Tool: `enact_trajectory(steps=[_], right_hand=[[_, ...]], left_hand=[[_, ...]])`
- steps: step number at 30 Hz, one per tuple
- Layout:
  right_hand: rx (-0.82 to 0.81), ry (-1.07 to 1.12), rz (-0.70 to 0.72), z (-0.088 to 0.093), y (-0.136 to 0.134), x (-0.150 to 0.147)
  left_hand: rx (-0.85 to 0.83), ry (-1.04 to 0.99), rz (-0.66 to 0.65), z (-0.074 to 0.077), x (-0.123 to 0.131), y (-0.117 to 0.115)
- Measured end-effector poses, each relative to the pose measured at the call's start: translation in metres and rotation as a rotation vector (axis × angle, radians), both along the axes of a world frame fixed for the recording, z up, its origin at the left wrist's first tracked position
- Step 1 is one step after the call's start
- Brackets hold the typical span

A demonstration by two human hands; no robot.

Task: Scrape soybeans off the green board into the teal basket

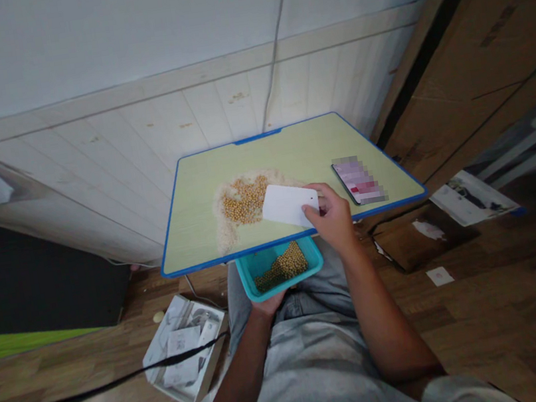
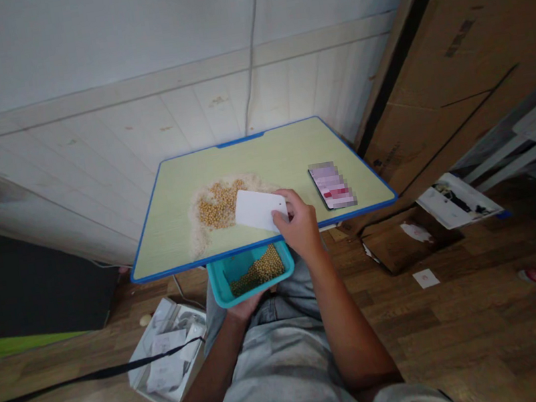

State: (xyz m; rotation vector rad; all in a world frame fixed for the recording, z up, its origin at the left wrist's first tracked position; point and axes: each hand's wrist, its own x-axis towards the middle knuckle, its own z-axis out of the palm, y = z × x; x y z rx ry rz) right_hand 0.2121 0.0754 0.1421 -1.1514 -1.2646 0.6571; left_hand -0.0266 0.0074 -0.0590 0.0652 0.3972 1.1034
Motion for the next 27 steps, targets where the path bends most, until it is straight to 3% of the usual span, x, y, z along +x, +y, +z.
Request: enact_trajectory(steps=[6,20,27], right_hand=[[0.061,-0.041,-0.183,-0.007,0.004,0.006],[0.146,0.010,-0.300,-0.004,0.003,-0.003],[0.165,-0.111,-0.291,-0.001,0.007,-0.009]], left_hand=[[-0.003,-0.011,-0.018,-0.004,-0.002,-0.001],[-0.036,-0.025,-0.028,-0.009,-0.002,-0.002],[-0.044,-0.023,-0.011,-0.006,-0.001,-0.001]])
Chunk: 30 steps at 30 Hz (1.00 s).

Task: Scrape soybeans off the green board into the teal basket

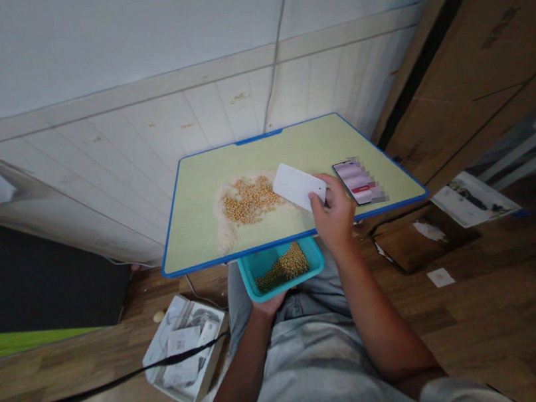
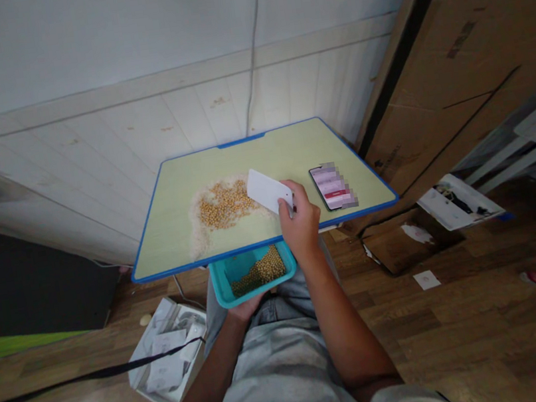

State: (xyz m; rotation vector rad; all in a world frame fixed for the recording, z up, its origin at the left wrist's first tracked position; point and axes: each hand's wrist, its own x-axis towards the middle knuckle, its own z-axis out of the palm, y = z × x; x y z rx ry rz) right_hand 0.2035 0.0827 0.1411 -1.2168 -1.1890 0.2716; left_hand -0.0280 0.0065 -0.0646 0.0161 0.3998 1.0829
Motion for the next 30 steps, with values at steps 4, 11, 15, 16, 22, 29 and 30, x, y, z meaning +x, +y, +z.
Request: enact_trajectory(steps=[4,11,15,16,22,29,30], right_hand=[[-0.007,-0.034,0.052,0.003,0.000,-0.002],[-0.030,0.028,0.034,0.005,0.004,0.000],[-0.029,-0.031,0.058,0.003,0.006,0.001],[-0.011,-0.047,0.062,0.002,0.007,0.000],[0.061,-0.099,0.054,-0.003,0.009,-0.002],[0.053,-0.108,0.112,-0.005,0.007,-0.004],[0.051,-0.106,0.119,-0.005,0.007,-0.004]], left_hand=[[-0.014,0.013,0.012,0.002,0.001,0.000],[-0.019,0.030,0.027,0.001,0.003,0.001],[-0.030,0.025,0.024,-0.001,0.004,0.003],[-0.037,0.025,0.024,-0.002,0.004,0.003],[-0.094,0.038,0.046,-0.002,0.005,0.002],[-0.113,0.032,0.054,0.007,0.006,-0.001],[-0.115,0.031,0.054,0.008,0.006,-0.002]])
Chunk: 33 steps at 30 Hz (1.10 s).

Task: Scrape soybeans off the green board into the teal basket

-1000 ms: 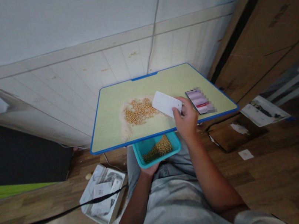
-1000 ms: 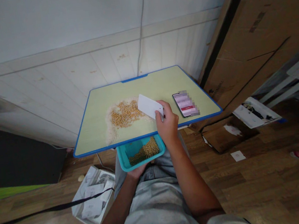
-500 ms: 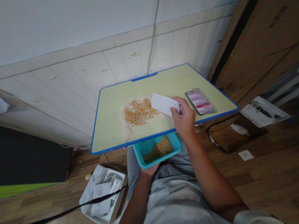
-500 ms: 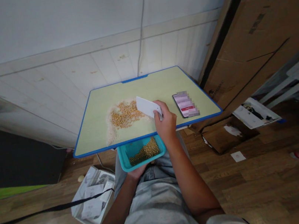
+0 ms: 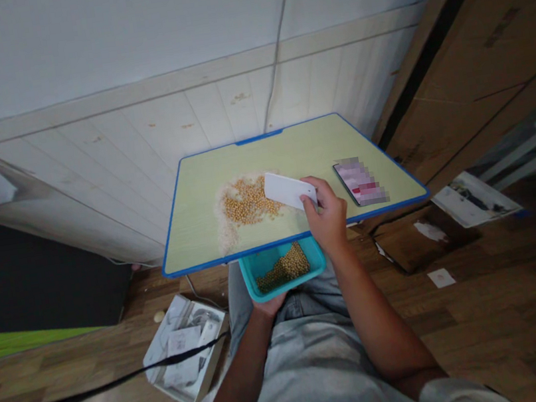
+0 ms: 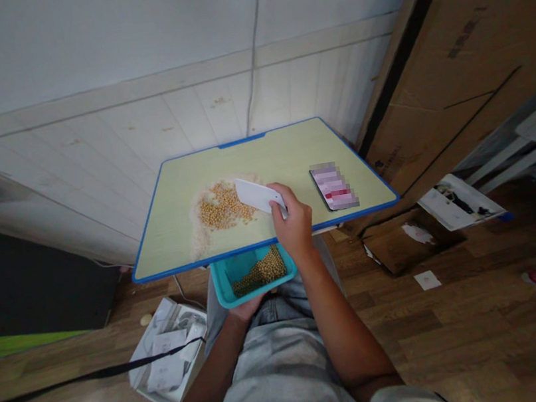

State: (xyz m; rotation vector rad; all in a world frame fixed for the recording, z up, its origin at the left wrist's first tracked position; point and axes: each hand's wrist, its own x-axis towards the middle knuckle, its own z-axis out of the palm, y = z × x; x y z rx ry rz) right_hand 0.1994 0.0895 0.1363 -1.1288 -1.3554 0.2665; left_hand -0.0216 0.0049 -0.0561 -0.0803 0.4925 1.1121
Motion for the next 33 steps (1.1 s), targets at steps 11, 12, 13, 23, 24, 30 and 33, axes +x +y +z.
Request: enact_trajectory(steps=[11,12,13,23,24,30,33], right_hand=[[-0.005,0.007,0.064,-0.001,-0.002,-0.001],[-0.010,0.009,0.077,-0.001,-0.002,-0.001],[-0.014,0.015,0.087,-0.002,-0.001,-0.001],[-0.018,0.006,0.125,-0.002,-0.001,-0.002],[-0.021,0.008,0.122,-0.002,-0.002,-0.002],[-0.034,0.040,0.125,-0.003,-0.002,-0.005],[-0.041,0.052,0.127,-0.004,-0.001,-0.005]], left_hand=[[-0.078,0.031,0.040,0.013,0.007,0.000],[-0.083,0.035,0.045,0.016,0.009,0.000],[-0.089,0.038,0.050,0.019,0.010,0.000],[-0.197,0.131,0.085,0.043,0.016,-0.004],[-0.199,0.146,0.091,0.045,0.017,-0.004],[-0.187,0.071,0.094,0.047,0.017,-0.003],[-0.194,0.052,0.085,0.045,0.014,-0.002]])
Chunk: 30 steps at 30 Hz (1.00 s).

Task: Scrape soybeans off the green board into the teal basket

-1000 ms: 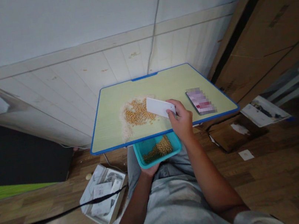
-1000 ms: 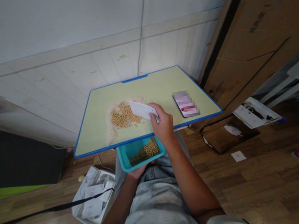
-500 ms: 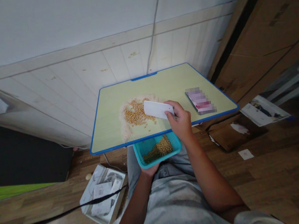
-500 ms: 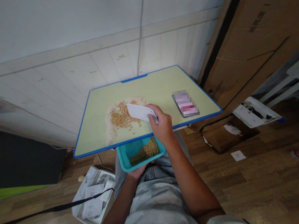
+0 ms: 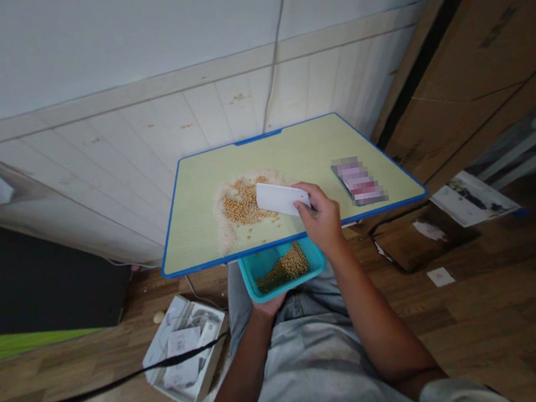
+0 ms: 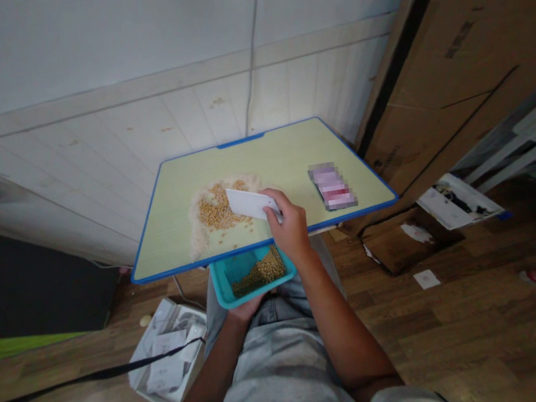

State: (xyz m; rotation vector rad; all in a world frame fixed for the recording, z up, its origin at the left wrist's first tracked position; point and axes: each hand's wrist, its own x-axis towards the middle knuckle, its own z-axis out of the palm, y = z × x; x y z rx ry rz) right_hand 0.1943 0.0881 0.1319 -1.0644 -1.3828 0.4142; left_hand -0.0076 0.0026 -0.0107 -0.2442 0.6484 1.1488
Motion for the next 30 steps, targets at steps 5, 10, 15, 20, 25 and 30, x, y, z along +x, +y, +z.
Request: enact_trajectory(steps=[5,10,15,20,25,30], right_hand=[[-0.013,0.002,0.013,-0.001,0.000,0.000],[-0.015,-0.011,0.040,-0.001,-0.001,0.000],[-0.005,0.000,0.018,-0.001,-0.001,0.000],[-0.004,0.000,0.055,0.000,-0.001,0.000],[-0.014,0.011,0.043,-0.001,-0.001,0.000],[-0.020,0.045,0.054,-0.002,-0.001,-0.001]], left_hand=[[0.042,-0.039,-0.026,-0.009,-0.002,0.002],[0.103,-0.069,-0.056,-0.024,-0.006,0.003],[0.139,-0.086,-0.066,-0.034,-0.010,0.002],[0.163,-0.074,-0.070,-0.038,-0.011,0.001],[0.186,-0.060,-0.085,-0.037,-0.011,0.002],[0.215,-0.075,-0.097,-0.038,-0.012,0.004]])
